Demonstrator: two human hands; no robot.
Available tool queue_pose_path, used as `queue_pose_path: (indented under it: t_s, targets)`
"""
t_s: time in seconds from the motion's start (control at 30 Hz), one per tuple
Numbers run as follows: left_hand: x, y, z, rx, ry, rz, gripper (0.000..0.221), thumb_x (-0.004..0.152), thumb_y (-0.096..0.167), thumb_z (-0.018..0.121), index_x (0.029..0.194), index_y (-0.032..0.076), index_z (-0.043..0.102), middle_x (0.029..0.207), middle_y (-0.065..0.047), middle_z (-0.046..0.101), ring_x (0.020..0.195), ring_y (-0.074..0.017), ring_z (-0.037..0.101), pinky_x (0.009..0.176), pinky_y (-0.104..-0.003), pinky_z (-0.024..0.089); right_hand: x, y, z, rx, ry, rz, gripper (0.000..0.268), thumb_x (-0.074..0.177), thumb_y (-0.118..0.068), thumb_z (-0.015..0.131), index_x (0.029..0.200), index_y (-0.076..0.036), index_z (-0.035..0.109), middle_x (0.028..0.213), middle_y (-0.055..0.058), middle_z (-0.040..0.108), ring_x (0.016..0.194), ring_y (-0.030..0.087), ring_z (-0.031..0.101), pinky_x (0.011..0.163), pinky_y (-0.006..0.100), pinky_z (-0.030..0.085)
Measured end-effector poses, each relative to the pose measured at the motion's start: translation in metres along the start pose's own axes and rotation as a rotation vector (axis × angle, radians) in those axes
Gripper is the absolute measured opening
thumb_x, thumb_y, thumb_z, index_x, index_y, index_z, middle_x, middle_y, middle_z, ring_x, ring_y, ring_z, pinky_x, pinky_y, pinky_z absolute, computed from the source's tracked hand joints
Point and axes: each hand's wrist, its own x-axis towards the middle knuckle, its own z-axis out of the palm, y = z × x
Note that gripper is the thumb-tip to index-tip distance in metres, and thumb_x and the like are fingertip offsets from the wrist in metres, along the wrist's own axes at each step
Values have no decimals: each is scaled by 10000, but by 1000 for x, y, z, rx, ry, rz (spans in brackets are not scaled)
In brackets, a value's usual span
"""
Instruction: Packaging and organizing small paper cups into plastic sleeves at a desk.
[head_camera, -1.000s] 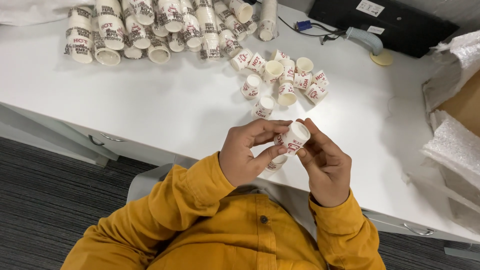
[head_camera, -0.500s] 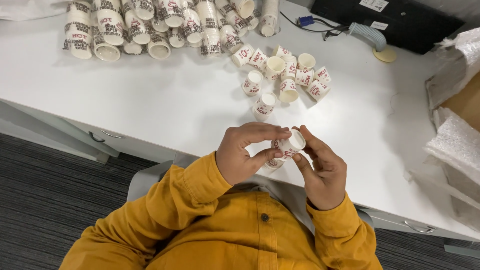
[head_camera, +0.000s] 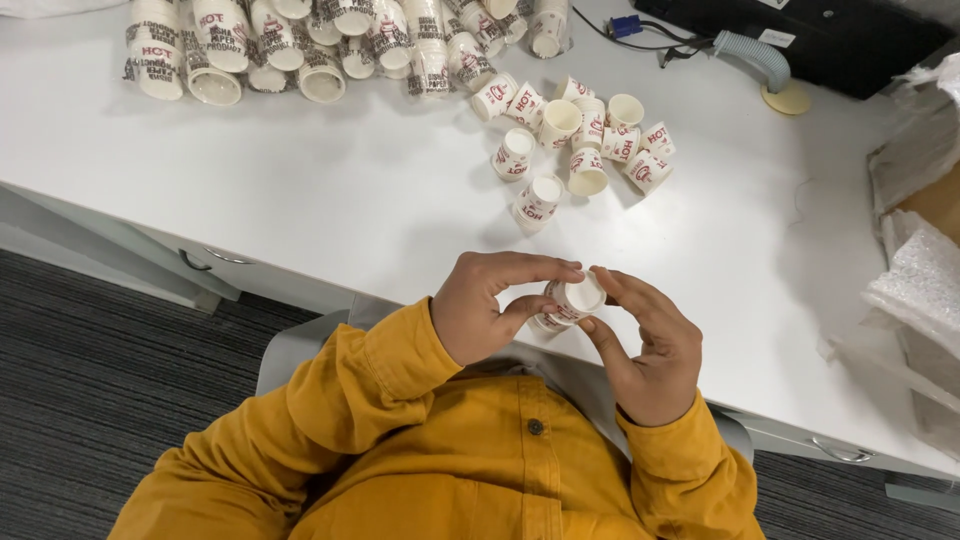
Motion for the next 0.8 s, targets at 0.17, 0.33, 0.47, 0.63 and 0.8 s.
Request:
queue_pose_path:
  t_s: [0.17, 0.33, 0.47, 0.63, 0.8]
  targets:
    - [2, -4, 1, 18, -56, 3, 432, 897, -97, 674, 1284, 95, 682, 1262, -96, 740, 1079, -220, 766, 930, -294, 637, -1, -5, 0, -79, 7, 15, 502, 838, 83, 777, 1321, 16, 656, 1309, 166, 674, 1173, 212, 673, 1025, 323, 553]
    - [2, -8, 3, 12, -62, 17, 448, 901, -105, 667, 1297, 104, 675, 1253, -95, 736, 1076, -226, 764, 936, -302, 639, 0, -4, 1, -67, 5, 26, 501, 843, 81, 771, 1325, 22, 650, 1308, 167, 676, 1185, 221, 672, 1019, 327, 559]
    - [3, -7, 2, 17, -68, 3, 448, 897, -102, 669, 1296, 103, 675, 1235, -101, 739, 1060, -230, 766, 927, -307, 634, 0, -2, 1, -57, 16, 45, 486, 845, 80, 770, 1313, 23, 654, 1308, 165, 679, 1194, 225, 677, 1025, 332, 564]
    - [3, -7, 3, 17, -63, -7, 446, 893, -95, 678, 1292, 104, 680, 1212, -106, 747, 1049, -231, 771, 915, -307, 635, -1, -3, 1, -46, 20, 56, 481, 844, 73, 774, 1307, 20, 656, 1300, 161, 681, 1189, 222, 682, 1024, 332, 569]
    - [1, -15, 3, 30, -75, -23, 434, 900, -90, 686, 1286, 108, 678, 1206, -105, 747, 1032, -236, 770, 904, -302, 633, -3, 1, 5, -71, 25, 61, 485, 832, 75, 780, 1299, 20, 662, 1288, 162, 685, 1175, 223, 687, 1017, 333, 575]
